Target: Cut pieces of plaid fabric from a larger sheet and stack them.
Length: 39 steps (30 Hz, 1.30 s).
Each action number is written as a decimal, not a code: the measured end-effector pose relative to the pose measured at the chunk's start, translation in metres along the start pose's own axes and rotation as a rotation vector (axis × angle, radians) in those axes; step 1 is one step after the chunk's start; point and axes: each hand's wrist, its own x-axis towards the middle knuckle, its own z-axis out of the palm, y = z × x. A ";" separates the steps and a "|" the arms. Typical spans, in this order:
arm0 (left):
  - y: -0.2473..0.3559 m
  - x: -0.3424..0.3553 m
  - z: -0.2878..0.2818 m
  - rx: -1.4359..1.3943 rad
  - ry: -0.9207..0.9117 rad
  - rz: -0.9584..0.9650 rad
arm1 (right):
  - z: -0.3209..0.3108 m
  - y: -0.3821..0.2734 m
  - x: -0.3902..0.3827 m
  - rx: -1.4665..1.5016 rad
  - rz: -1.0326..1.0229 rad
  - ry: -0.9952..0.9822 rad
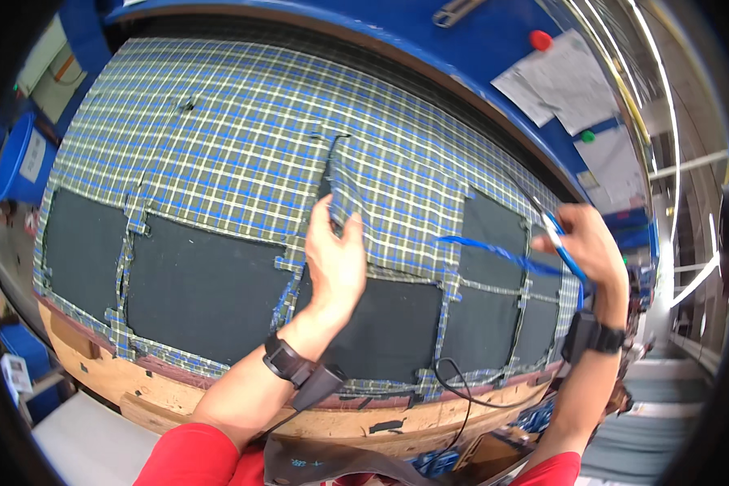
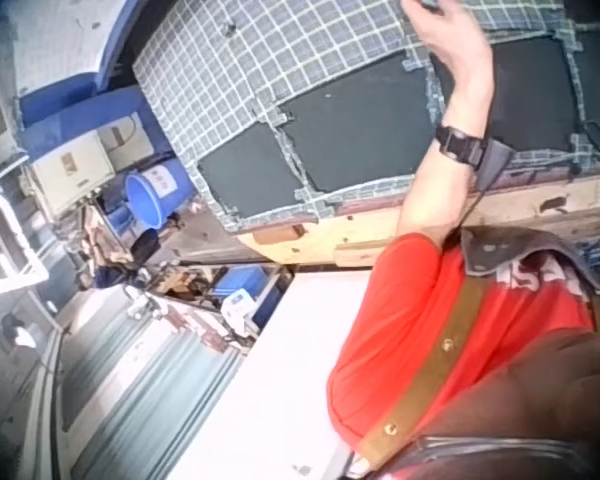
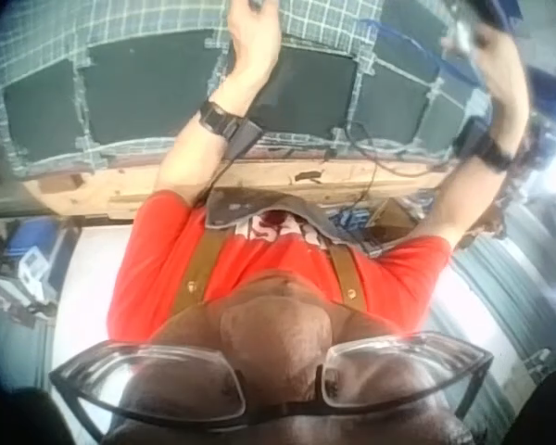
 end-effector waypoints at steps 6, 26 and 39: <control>-0.001 0.047 -0.008 -0.060 -0.124 -0.116 | -0.032 0.046 -0.222 0.110 0.442 0.347; 0.147 0.031 0.030 0.141 -0.523 0.171 | 0.257 0.019 -0.140 0.231 0.361 0.396; 0.273 -0.079 -0.017 0.447 -0.789 0.391 | 0.212 -0.048 -0.181 1.787 0.058 0.157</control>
